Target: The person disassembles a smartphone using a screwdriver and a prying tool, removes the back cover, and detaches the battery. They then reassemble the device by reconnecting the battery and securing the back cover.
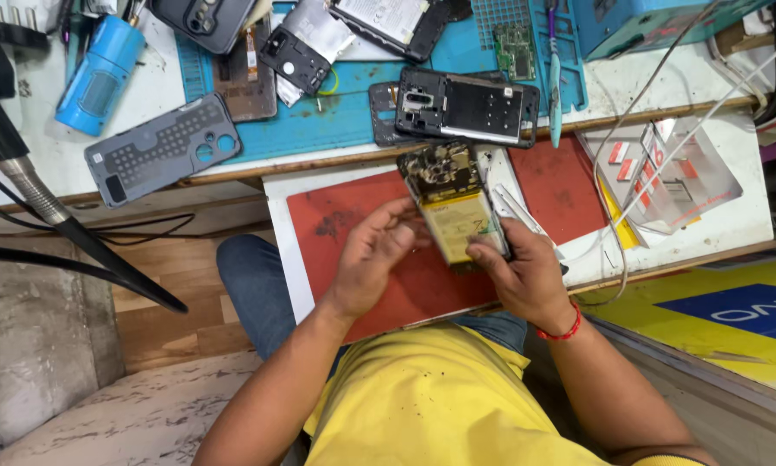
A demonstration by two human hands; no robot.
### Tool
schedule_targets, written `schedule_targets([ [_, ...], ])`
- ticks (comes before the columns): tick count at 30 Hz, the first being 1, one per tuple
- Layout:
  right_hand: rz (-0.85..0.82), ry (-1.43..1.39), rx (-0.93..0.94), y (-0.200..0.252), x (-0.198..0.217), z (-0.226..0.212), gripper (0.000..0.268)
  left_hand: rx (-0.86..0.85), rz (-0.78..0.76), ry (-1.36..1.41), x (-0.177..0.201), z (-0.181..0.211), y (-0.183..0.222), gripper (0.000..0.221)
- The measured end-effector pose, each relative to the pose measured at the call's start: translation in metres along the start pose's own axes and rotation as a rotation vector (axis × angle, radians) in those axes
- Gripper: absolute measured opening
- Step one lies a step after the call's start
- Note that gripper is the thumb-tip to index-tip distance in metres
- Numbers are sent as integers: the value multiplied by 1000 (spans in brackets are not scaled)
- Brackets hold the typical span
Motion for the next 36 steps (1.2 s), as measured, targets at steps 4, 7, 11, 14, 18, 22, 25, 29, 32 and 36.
schedule_targets([
  [4,-141,-362,-67,8,-17,16,22,-8,129,-51,0,4,-1,35],
  [7,-225,-413,-101,18,-31,25,23,-61,190,-90,5,18,0,27],
  [11,-254,-629,-188,22,-43,33,27,-68,196,-103,4,28,1,23],
  [14,-262,-651,-196,24,-51,31,27,-65,213,-112,5,32,3,22],
  [18,-247,-608,-178,21,-54,32,27,-56,218,-129,10,33,2,25],
  [22,-187,-327,-164,22,-44,39,30,-129,256,-129,19,50,1,40],
  [25,-117,-108,-96,22,-31,49,33,-209,330,-123,28,79,-2,35],
  [29,-12,-240,-105,-7,-44,103,42,-300,399,-246,32,116,-2,28],
  [32,11,-294,-202,-57,-75,140,42,-300,423,-159,27,128,-4,25],
  [36,1,-294,-311,-58,-100,168,42,-369,400,-127,28,147,-8,20],
])
Point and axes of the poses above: each hand's wrist, its own y-axis away from the middle knuckle, its own x-axis out of the back of the hand, z = x × y, the point moved 8 cm from there along -y, towards the middle knuckle, and after that the axes turned 6 degrees about y, right-handed, at the moved point
